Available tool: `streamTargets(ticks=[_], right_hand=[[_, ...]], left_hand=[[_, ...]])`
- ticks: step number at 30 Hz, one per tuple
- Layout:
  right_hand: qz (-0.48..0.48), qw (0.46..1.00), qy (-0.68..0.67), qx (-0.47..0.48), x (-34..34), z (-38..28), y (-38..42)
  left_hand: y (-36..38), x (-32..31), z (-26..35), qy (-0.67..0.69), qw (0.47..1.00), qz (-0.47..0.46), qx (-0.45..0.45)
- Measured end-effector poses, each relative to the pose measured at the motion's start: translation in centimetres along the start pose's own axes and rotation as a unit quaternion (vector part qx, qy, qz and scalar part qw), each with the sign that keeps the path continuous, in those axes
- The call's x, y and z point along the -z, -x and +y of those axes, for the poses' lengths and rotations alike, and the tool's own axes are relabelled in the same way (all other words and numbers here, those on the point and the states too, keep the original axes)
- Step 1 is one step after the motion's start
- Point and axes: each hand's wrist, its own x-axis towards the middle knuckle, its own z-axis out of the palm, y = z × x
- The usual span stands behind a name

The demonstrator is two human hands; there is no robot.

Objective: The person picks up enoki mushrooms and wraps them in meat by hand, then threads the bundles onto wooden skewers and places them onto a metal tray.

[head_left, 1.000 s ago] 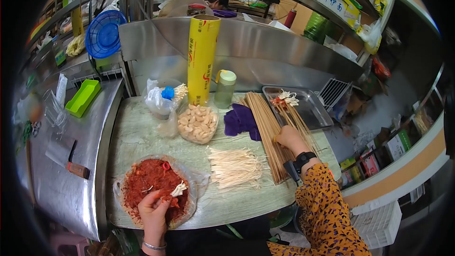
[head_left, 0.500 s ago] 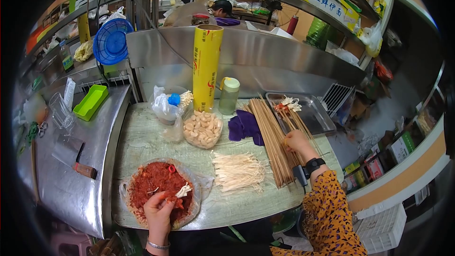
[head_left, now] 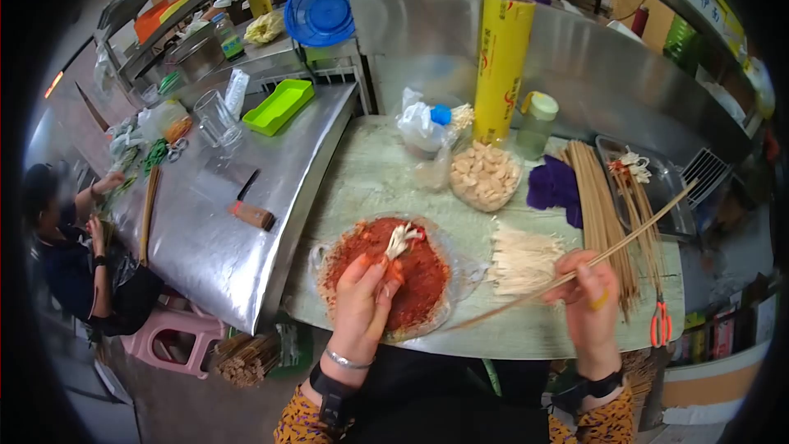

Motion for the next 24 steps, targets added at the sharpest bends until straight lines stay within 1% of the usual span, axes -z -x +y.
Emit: streamTargets(ticks=[2, 3, 5, 6, 7, 9, 11, 13, 15, 16, 18, 19, 21, 22, 23, 24], right_hand=[[-0.038, 0.999, -0.032, -0.002, -1.3, 1.6, 0.9], [-0.039, 0.999, -0.036, -0.011, -2.5, 2.7, 1.3], [-0.125, 0.992, -0.030, 0.012, -4.6, 4.6, 1.5], [-0.140, 0.989, -0.052, 0.009, -4.7, 5.0, 1.7], [-0.141, 0.989, -0.054, 0.008, -4.7, 5.2, 1.8], [-0.169, 0.984, -0.041, 0.038, -4.3, 5.5, 2.1], [-0.159, 0.985, -0.047, 0.051, -3.8, 5.1, 2.3], [-0.148, 0.985, -0.052, 0.072, -3.6, 5.1, 2.3], [-0.185, 0.978, 0.032, 0.087, -3.9, 5.3, 2.4], [-0.178, 0.979, 0.032, 0.092, -4.0, 5.2, 2.5], [-0.243, 0.969, 0.012, 0.040, -4.1, 4.7, 2.8], [-0.239, 0.970, 0.012, 0.038, -4.1, 4.5, 2.8], [-0.300, 0.953, 0.025, -0.023, -4.0, 4.4, 2.6], [-0.314, 0.948, 0.032, -0.039, -3.9, 4.9, 2.6], [-0.315, 0.947, 0.032, -0.043, -3.9, 5.1, 2.8], [-0.281, 0.956, -0.034, -0.079, -4.0, 5.2, 3.0]], left_hand=[[0.0, -0.5, 0.0, 0.005, 1.000, 0.007, 0.000], [0.0, -0.7, -0.1, 0.016, 1.000, 0.002, -0.001], [0.2, -1.0, -0.2, 0.015, 1.000, 0.008, 0.005], [0.4, -1.1, -0.2, 0.009, 1.000, 0.012, 0.006], [0.5, -1.2, -0.2, 0.004, 1.000, 0.014, 0.007], [0.6, -1.1, -0.2, -0.003, 1.000, 0.022, 0.007], [0.5, -0.8, -0.3, -0.024, 0.999, 0.044, -0.012], [0.4, -0.9, -0.4, -0.026, 0.999, 0.044, -0.012], [0.6, -1.1, -0.4, -0.033, 0.999, 0.042, -0.008], [0.8, -1.3, -0.5, -0.030, 0.999, 0.042, -0.007], [0.4, -1.7, -0.5, -0.030, 0.999, 0.038, -0.002], [0.3, -1.5, -0.5, -0.029, 0.999, 0.028, -0.004], [0.8, -1.1, -0.8, -0.027, 0.999, 0.029, 0.000], [0.9, -1.2, -0.8, -0.035, 0.999, 0.029, -0.001], [0.8, -1.4, -0.8, -0.042, 0.999, 0.026, -0.004], [0.8, -1.4, -0.9, -0.043, 0.999, 0.030, -0.006]])
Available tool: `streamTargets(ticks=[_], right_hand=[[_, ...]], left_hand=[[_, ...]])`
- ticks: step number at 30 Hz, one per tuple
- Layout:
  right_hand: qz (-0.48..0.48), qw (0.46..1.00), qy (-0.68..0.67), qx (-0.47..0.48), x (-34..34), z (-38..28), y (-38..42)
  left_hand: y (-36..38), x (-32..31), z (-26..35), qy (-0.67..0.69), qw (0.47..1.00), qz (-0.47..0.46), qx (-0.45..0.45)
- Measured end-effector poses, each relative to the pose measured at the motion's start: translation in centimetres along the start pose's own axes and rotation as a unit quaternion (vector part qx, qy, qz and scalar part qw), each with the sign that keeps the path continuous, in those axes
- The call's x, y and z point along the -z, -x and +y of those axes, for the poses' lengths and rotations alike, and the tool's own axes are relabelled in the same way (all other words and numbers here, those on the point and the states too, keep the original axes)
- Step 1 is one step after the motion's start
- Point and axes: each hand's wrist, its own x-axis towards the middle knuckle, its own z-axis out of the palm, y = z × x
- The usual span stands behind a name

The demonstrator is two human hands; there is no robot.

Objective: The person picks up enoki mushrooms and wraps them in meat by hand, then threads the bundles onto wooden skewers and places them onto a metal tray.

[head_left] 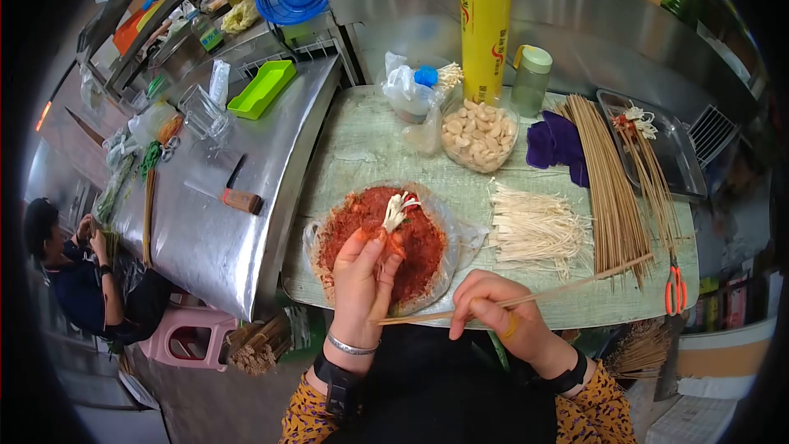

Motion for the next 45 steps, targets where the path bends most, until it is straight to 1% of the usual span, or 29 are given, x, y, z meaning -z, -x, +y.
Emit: streamTargets(ticks=[1, 2, 3, 5, 8, 12, 15, 17, 21, 23, 27, 29, 33, 36, 38, 39, 42, 45], right_hand=[[0.032, 0.997, -0.075, -0.014, 0.0, 0.1, 0.0], [0.046, 0.994, -0.096, -0.017, 0.3, 0.3, 0.1], [0.045, 0.994, -0.094, -0.019, 0.5, 0.5, 0.1], [0.081, 0.986, -0.144, -0.026, 0.7, 0.6, 0.1], [0.096, 0.981, -0.166, -0.032, 0.8, 0.9, 0.1], [0.075, 0.983, -0.165, -0.034, 0.7, 0.9, 0.1], [0.081, 0.983, -0.161, -0.045, 0.7, 1.0, 0.1], [0.030, 0.985, -0.167, -0.031, 1.3, 1.3, 0.2], [0.021, 0.986, -0.166, -0.023, 0.9, 0.5, 0.0], [0.103, 0.977, -0.180, -0.043, 0.4, -0.1, -0.3], [0.110, 0.975, -0.188, -0.035, 1.2, -0.1, -0.5], [0.054, 0.977, -0.204, -0.014, 2.1, 0.2, -0.3], [0.061, 0.979, -0.194, -0.010, 2.1, -0.5, -0.4], [0.066, 0.986, -0.151, 0.000, 2.1, -1.1, -0.2], [0.059, 0.994, -0.089, 0.011, 2.4, -1.3, 0.5], [0.065, 0.994, -0.087, 0.007, 2.6, -1.4, 0.9], [0.057, 0.998, -0.014, -0.007, 3.7, -1.4, 3.4], [0.115, 0.991, 0.006, -0.062, 5.3, -1.4, 7.5]], left_hand=[[-0.1, 0.0, 0.0, 0.002, 1.000, 0.002, 0.001], [-0.1, 0.1, 0.1, -0.003, 1.000, 0.002, -0.001], [-0.2, 0.2, 0.1, -0.009, 1.000, 0.001, -0.003], [-0.4, 0.8, 0.0, -0.002, 1.000, 0.000, -0.002], [-0.5, 0.7, 0.0, 0.006, 1.000, -0.003, -0.002], [-0.4, 0.7, 0.1, 0.008, 1.000, 0.004, -0.007], [-0.6, 0.6, 0.3, -0.009, 1.000, 0.020, -0.008], [-0.8, 1.0, 0.1, -0.008, 1.000, 0.017, -0.013], [-0.9, 1.3, -0.1, -0.011, 1.000, 0.023, -0.015], [-0.9, 1.4, -0.2, -0.013, 0.999, 0.025, -0.017], [-1.2, 2.0, -0.3, -0.021, 0.999, 0.030, -0.023], [-1.3, 2.1, -0.3, -0.021, 0.999, 0.034, -0.023], [-1.4, 2.0, -0.4, -0.028, 0.998, 0.042, -0.027], [-1.7, 2.4, -0.5, -0.031, 0.998, 0.038, -0.034], [-1.9, 2.8, -0.6, -0.031, 0.998, 0.037, -0.044], [-2.0, 3.0, -0.7, -0.030, 0.998, 0.037, -0.037], [-2.4, 3.6, -1.1, -0.029, 0.997, 0.028, -0.071], [-2.4, 3.8, -1.2, -0.066, 0.994, 0.023, -0.081]])
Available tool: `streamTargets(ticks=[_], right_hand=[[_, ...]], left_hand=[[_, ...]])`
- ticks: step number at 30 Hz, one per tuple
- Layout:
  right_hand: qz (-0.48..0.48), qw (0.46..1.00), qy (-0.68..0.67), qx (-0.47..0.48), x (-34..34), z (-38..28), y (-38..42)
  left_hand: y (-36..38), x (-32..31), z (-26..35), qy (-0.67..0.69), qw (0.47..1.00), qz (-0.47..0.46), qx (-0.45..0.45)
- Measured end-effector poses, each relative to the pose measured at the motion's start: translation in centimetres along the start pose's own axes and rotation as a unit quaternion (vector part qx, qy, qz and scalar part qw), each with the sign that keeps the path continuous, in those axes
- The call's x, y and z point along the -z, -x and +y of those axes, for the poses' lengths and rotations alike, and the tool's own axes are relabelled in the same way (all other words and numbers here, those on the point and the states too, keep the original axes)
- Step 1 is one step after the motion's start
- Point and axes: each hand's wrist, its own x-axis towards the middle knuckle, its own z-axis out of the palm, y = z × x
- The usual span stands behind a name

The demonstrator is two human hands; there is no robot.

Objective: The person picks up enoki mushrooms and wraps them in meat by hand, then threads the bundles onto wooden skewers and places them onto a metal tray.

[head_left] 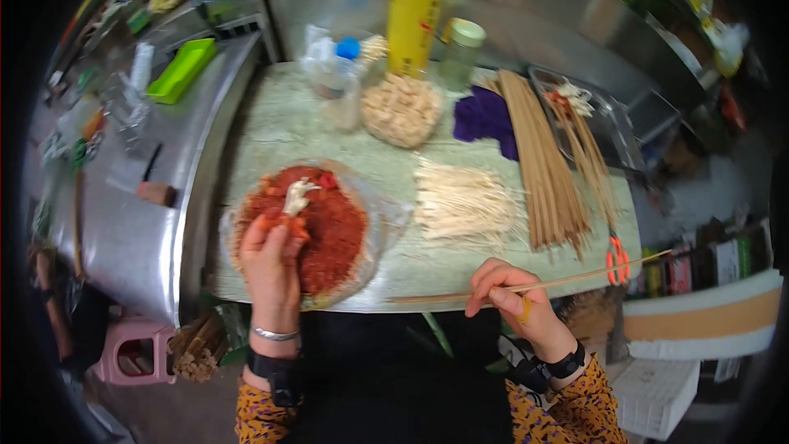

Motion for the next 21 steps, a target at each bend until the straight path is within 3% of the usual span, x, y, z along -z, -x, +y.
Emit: streamTargets(ticks=[4, 6, 10, 13, 21], right_hand=[[0.116, 0.993, -0.014, -0.032, 3.3, 1.4, 5.2], [0.131, 0.990, -0.026, -0.047, 3.8, 1.8, 6.8], [0.109, 0.990, -0.001, -0.084, 3.0, 2.6, 6.8], [0.049, 0.990, 0.129, -0.043, 1.9, 3.2, 6.1], [-0.011, 0.973, 0.229, 0.029, -0.1, 5.2, 4.5]], left_hand=[[0.0, 0.2, -0.3, -0.029, 0.999, -0.031, -0.015], [0.0, 0.4, -0.4, -0.064, 0.996, -0.050, -0.022], [0.4, 0.1, -0.4, -0.087, 0.994, -0.052, -0.041], [0.5, 0.1, -0.3, -0.083, 0.994, -0.057, -0.050], [1.0, -0.3, 0.0, -0.093, 0.993, -0.053, -0.048]])
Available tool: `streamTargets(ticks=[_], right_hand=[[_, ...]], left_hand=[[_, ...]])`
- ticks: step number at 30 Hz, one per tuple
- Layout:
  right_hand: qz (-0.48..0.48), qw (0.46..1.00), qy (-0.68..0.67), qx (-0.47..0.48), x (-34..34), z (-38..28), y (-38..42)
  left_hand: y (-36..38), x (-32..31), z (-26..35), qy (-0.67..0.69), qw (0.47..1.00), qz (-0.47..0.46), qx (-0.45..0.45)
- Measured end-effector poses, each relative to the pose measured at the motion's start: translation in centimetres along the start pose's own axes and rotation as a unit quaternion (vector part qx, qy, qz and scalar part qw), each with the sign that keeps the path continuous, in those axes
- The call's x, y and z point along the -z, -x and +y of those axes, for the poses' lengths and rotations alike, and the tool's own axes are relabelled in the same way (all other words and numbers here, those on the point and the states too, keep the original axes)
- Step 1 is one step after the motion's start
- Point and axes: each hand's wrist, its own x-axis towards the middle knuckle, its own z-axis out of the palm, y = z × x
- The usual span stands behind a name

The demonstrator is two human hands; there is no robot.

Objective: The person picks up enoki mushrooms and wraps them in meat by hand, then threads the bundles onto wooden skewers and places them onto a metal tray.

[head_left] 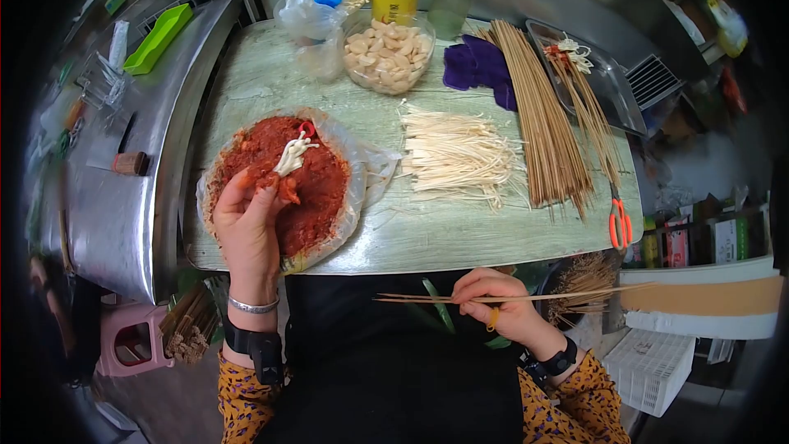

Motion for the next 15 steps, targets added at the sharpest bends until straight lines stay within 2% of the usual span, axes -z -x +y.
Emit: streamTargets(ticks=[2, 3, 5, 9, 10, 12, 15], right_hand=[[0.026, 0.994, -0.072, -0.073, 0.0, -0.1, 0.5], [0.029, 0.995, -0.069, -0.072, 0.2, -0.1, 0.7], [0.071, 0.984, -0.142, -0.084, 0.8, -0.2, 1.0], [0.104, 0.978, -0.123, -0.136, 3.0, -0.7, 1.7], [0.107, 0.971, -0.167, -0.137, 3.3, -0.4, 1.6], [0.087, 0.947, -0.262, -0.167, 3.8, -0.4, 1.0], [0.033, 0.958, -0.200, -0.203, 3.8, -1.0, -1.0]], left_hand=[[0.0, -0.2, 0.0, 0.002, 1.000, -0.002, 0.001], [0.0, -0.2, 0.0, 0.006, 1.000, -0.005, 0.001], [0.0, -0.2, -0.1, 0.005, 1.000, 0.008, 0.008], [-0.2, 0.2, -0.4, 0.021, 1.000, -0.018, 0.008], [-0.2, 0.3, -0.4, 0.017, 1.000, -0.018, 0.009], [-0.2, 0.3, -0.4, 0.011, 1.000, -0.019, 0.009], [-0.1, 0.2, -0.5, 0.002, 1.000, -0.002, 0.006]])
